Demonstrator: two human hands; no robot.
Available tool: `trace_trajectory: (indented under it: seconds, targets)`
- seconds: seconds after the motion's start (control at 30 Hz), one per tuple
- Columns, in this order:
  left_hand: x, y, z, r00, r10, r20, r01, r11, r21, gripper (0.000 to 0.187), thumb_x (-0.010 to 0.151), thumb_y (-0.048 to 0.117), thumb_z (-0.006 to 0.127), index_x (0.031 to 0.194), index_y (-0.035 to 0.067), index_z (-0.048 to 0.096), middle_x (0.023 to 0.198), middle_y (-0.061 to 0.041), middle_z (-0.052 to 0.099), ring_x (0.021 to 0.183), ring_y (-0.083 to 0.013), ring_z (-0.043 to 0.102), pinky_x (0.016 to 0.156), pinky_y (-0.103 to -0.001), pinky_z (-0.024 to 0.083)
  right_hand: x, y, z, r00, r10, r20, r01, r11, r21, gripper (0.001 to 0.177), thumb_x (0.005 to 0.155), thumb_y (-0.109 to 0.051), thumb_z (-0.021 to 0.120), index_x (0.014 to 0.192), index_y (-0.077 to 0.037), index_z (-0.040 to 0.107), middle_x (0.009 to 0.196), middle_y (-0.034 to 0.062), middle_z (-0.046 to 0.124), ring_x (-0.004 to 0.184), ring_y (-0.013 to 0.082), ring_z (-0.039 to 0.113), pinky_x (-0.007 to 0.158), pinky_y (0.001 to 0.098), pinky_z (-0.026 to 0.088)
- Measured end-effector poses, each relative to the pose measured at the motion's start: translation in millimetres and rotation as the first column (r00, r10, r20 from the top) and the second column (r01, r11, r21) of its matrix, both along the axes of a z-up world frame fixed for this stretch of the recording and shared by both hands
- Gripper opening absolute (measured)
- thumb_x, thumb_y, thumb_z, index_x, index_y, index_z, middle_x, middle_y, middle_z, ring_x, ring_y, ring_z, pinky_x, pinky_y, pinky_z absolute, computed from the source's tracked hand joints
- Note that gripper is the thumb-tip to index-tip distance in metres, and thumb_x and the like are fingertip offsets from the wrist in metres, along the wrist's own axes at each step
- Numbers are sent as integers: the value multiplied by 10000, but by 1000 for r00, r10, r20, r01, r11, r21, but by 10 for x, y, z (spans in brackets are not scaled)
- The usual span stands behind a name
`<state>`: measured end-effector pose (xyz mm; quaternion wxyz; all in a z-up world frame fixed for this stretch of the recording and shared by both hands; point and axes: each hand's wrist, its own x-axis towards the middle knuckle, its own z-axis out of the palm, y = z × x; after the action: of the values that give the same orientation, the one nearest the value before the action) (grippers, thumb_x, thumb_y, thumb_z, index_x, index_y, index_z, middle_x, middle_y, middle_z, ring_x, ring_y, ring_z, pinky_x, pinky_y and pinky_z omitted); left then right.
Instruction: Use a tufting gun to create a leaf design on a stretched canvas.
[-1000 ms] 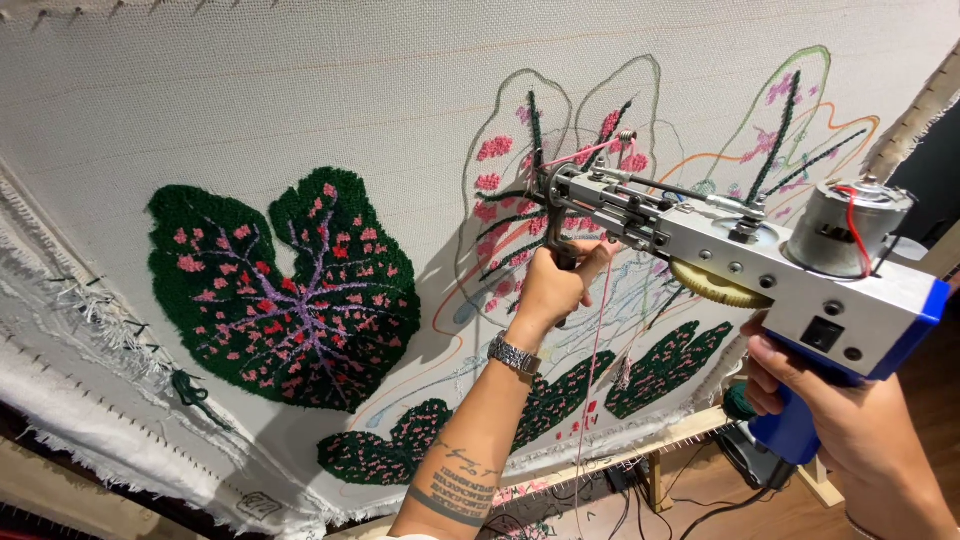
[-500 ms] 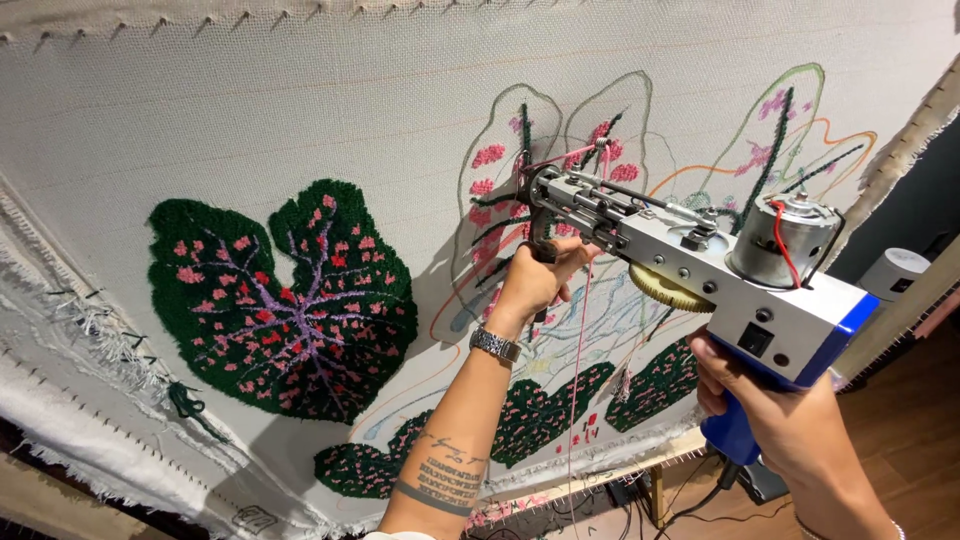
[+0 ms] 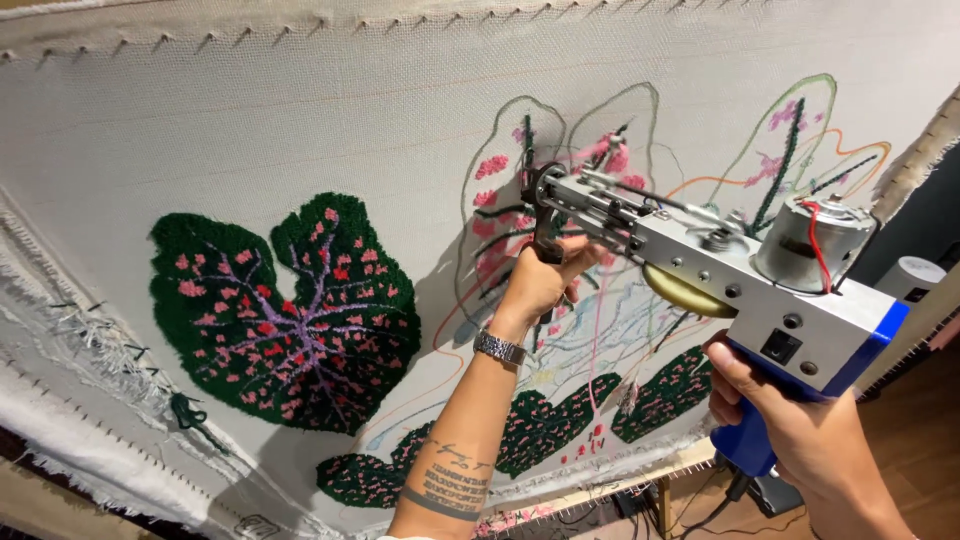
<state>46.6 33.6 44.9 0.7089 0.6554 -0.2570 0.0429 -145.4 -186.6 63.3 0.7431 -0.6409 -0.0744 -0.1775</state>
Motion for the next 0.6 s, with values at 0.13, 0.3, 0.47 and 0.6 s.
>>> trace_trajectory:
  seconds: [0.13,0.3,0.47,0.6]
  targets:
    - [38,-23,-29,999,-13,33,12,1000,13,302,908,313,770,1076,64,800,958,6,763,611,-51,590,474,-254,488,39,-125,-99,993,70,92,-72,997,25,211,971,-31,724,1103,64,590,828,85,577,629,152,532,478,330,443]
    - [-114,-38,5,987,-140,-76,141,990,4,406,874,356,794,1161,71,766,1010,-1,749,640,-63,636,461,-238,448,-56,-277,-87,998,61,34,-61,998,9,252,970,-11,707,1177,115,636,809,102,578,617,165,530,479,329,431]
    - [-337,-103,85,958,-243,-149,247,969,10,510,847,417,799,1191,48,726,1012,-9,759,588,-95,659,442,-219,387,-215,-443,-95,999,20,44,-19,1000,-9,273,947,17,695,1185,120,611,839,106,597,647,166,537,500,328,423]
    - [-449,-182,127,945,-288,-156,289,957,-17,445,878,409,785,1144,54,756,1022,-8,777,588,-76,628,474,-208,424,-302,-577,-95,999,27,25,-27,1000,-5,304,970,20,688,1241,152,654,808,118,561,643,174,503,508,341,412]
